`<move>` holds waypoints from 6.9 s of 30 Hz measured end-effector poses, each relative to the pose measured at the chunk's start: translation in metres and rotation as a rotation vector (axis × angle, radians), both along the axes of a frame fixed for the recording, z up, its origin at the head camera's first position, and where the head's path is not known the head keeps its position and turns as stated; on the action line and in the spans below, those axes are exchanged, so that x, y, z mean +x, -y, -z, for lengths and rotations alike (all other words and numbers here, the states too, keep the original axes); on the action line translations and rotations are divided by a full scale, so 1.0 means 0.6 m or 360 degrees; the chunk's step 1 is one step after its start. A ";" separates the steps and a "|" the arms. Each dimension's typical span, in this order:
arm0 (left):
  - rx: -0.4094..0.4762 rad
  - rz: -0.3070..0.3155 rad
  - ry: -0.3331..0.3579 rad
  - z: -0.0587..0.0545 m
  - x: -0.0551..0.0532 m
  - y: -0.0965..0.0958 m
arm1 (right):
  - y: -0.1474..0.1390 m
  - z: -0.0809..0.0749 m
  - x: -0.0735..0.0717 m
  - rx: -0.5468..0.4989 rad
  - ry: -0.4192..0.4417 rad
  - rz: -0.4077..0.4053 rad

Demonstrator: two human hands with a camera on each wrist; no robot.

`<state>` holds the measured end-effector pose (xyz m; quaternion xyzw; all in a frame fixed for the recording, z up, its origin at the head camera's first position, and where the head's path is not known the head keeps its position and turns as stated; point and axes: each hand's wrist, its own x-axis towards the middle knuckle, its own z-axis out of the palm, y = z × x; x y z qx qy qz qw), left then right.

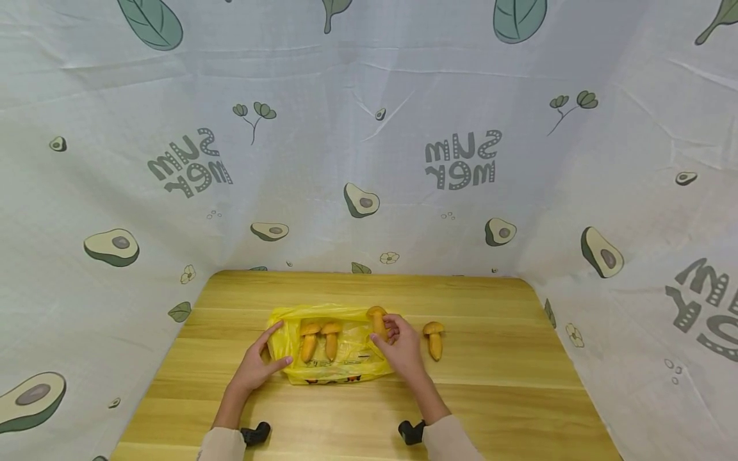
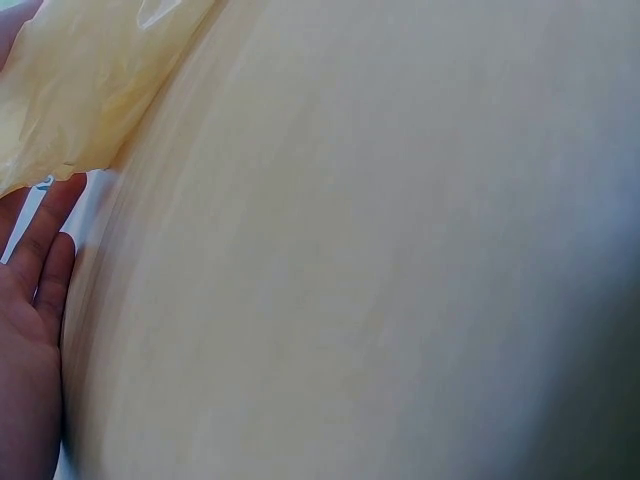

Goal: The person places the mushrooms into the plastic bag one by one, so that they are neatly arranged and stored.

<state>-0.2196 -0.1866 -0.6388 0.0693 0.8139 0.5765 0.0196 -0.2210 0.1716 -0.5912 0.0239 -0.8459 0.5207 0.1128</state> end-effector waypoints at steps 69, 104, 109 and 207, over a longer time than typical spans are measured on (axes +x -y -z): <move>-0.0035 0.0067 -0.0015 0.009 -0.006 0.008 | 0.094 0.044 -0.007 0.0266 0.0178 -0.0199; -0.0054 0.0061 -0.0037 0.009 -0.003 0.010 | 0.006 0.021 0.017 0.0168 0.0090 -0.0114; -0.0051 0.0052 -0.0013 0.007 -0.001 0.011 | -0.010 0.015 0.019 0.0170 0.0049 -0.0114; -0.0062 0.0054 -0.0030 0.011 -0.002 0.009 | -0.187 0.082 0.039 0.0388 0.0043 0.0267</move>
